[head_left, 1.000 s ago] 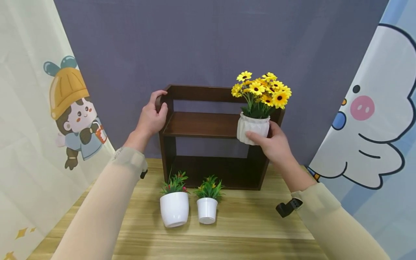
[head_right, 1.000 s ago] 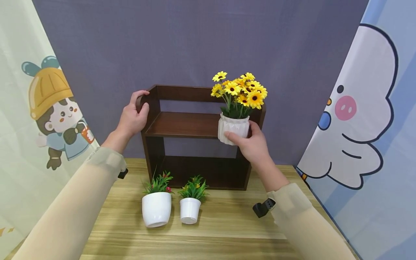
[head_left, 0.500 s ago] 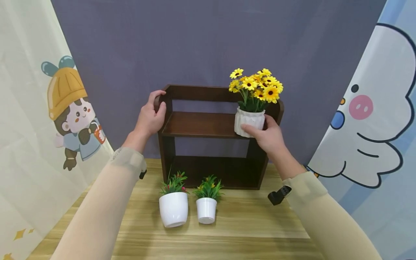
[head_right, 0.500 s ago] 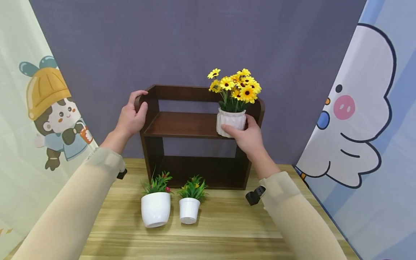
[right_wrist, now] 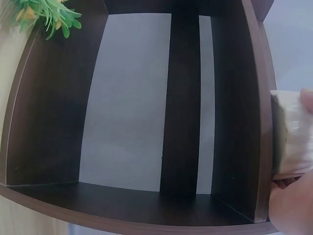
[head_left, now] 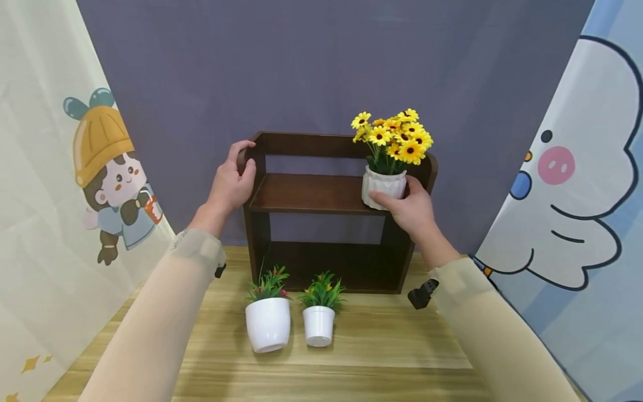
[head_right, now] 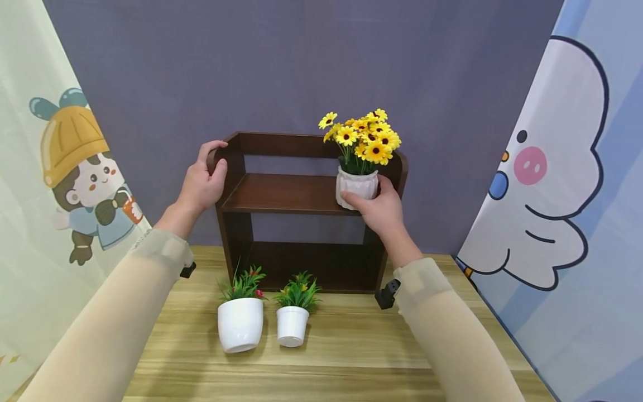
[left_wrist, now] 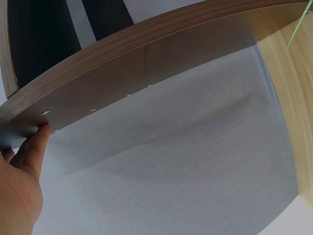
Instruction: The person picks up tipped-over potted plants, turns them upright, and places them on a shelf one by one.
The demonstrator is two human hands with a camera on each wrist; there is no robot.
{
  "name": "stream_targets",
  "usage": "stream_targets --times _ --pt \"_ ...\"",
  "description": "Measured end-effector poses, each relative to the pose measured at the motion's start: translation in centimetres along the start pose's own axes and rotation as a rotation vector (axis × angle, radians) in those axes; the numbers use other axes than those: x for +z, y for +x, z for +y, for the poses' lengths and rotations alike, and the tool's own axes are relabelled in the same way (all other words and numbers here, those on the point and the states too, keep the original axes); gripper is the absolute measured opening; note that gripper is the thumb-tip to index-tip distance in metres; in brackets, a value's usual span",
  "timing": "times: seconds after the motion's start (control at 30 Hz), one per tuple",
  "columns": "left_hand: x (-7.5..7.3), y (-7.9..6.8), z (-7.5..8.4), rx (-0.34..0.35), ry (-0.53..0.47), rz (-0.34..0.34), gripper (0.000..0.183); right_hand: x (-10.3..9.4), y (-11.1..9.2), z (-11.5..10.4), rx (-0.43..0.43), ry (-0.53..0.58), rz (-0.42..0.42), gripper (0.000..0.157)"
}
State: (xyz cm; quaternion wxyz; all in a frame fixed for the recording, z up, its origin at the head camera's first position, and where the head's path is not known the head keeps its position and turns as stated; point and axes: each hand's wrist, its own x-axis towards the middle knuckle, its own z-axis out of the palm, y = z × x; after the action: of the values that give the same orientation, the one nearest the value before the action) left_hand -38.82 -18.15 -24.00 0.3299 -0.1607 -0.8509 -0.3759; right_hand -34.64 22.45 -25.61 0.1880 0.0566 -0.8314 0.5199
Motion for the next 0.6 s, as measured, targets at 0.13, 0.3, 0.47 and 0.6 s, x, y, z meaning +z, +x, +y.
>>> stream_targets --times 0.13,0.3,0.47,0.6 --pt "0.0 -0.1 0.0 -0.003 0.006 0.001 0.046 0.2 0.5 -0.2 -0.006 -0.033 0.004 0.104" --pt "0.1 -0.1 0.0 -0.003 0.008 0.001 0.047 0.6 1.2 -0.4 0.007 -0.053 0.008 0.104" --pt "0.2 0.0 0.1 0.006 -0.002 0.003 0.047 0.9 1.7 -0.2 0.017 -0.084 0.018 0.104" --pt "0.2 0.0 0.0 0.011 -0.003 0.007 0.046 1.0 2.0 0.0 0.014 -0.123 0.031 0.103"
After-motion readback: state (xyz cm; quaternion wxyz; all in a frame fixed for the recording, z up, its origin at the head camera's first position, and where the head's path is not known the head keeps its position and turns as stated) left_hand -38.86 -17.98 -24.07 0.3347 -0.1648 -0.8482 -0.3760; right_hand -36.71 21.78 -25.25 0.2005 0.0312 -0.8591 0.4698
